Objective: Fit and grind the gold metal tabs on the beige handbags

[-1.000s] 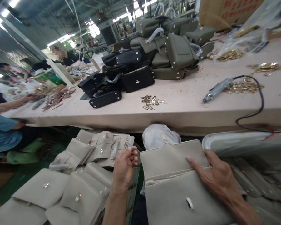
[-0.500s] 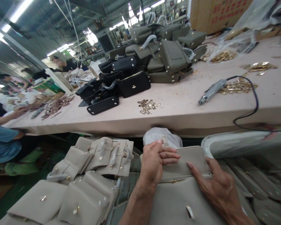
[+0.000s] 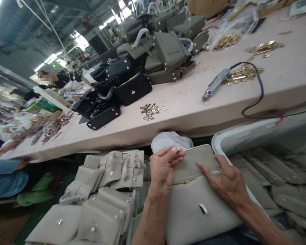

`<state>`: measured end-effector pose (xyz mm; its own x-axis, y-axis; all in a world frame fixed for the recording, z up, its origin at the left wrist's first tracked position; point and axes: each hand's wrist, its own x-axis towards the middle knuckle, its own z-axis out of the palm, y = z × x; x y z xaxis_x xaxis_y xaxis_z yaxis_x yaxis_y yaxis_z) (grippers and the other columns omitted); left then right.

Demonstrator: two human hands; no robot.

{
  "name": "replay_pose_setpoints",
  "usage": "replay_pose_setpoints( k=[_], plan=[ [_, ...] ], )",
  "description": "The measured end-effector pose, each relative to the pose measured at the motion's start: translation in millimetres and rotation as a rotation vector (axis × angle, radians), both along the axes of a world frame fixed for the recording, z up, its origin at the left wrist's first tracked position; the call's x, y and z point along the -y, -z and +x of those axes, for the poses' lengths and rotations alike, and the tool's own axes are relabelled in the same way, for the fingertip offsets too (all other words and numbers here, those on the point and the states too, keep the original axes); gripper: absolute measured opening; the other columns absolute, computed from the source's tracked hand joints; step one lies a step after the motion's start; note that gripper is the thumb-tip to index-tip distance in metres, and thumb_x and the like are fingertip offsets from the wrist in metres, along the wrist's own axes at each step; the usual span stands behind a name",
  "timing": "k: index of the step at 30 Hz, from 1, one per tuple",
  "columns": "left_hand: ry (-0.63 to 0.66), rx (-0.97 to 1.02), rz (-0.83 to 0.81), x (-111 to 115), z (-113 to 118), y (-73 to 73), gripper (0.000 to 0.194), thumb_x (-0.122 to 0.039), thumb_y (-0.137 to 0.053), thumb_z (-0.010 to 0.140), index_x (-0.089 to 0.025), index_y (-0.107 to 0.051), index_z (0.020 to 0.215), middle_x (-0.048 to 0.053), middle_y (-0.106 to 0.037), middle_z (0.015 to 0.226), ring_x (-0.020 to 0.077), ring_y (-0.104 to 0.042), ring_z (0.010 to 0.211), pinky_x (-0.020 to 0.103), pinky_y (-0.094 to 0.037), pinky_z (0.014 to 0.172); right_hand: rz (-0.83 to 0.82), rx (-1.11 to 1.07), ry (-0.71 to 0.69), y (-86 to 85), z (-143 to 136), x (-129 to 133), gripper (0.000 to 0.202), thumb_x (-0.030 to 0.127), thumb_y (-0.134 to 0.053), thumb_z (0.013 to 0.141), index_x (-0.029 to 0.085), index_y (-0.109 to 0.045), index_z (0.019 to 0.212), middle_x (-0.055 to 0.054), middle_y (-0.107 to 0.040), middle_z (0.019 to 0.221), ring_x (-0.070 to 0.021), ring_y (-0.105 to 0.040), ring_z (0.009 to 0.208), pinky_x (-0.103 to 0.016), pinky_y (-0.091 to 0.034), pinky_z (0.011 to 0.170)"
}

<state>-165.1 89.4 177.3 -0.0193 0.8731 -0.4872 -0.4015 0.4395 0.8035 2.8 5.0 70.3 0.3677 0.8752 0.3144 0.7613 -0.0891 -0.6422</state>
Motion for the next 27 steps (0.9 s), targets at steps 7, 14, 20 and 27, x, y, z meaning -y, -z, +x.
replay_pose_setpoints(
  k=[7, 14, 20, 27],
  plan=[
    [0.015, -0.132, 0.289, 15.1, 14.4, 20.7, 0.044, -0.024, -0.093, 0.066, -0.006, -0.077, 0.103, 0.015, -0.080, 0.081, 0.0255, -0.079, 0.069, 0.029, -0.063, 0.065, 0.012, -0.056, 0.013, -2.1, 5.3, 5.7, 0.053, 0.069, -0.061, 0.092, 0.019, -0.063, 0.109, -0.008, -0.073, 0.082, -0.0230, -0.068, 0.061, -0.030, -0.046, 0.056],
    [0.031, -0.378, 0.393, 22.8, 18.7, 17.8, 0.020, -0.025, -0.081, 0.080, -0.009, -0.076, 0.092, 0.013, -0.080, 0.082, 0.0232, -0.079, 0.066, 0.029, -0.065, 0.064, 0.031, -0.072, 0.014, 1.2, 8.4, 10.1, 0.055, 0.070, -0.062, 0.091, 0.018, -0.063, 0.110, -0.009, -0.074, 0.084, -0.0251, -0.070, 0.064, -0.031, -0.048, 0.059],
    [0.156, -0.777, 0.621, 33.4, 3.8, -4.2, 0.009, -0.023, -0.074, 0.088, -0.016, -0.079, 0.090, 0.000, -0.073, 0.063, 0.0143, -0.069, 0.049, 0.021, -0.053, 0.052, 0.030, -0.111, 0.004, -0.3, 8.4, 13.4, 0.055, 0.070, -0.062, 0.091, 0.018, -0.063, 0.109, -0.008, -0.073, 0.079, -0.0243, -0.070, 0.063, -0.030, -0.047, 0.058],
    [0.189, -1.032, 0.790, 38.0, -17.7, -37.4, 0.009, -0.024, -0.074, 0.090, -0.020, -0.082, 0.092, -0.002, -0.071, 0.059, 0.0145, -0.068, 0.050, 0.023, -0.055, 0.055, 0.094, -0.078, 0.024, -9.2, 1.5, 22.6, 0.057, 0.069, -0.062, 0.092, 0.015, -0.065, 0.109, -0.008, -0.071, 0.073, -0.0238, -0.068, 0.060, -0.030, -0.046, 0.056]
  ],
)
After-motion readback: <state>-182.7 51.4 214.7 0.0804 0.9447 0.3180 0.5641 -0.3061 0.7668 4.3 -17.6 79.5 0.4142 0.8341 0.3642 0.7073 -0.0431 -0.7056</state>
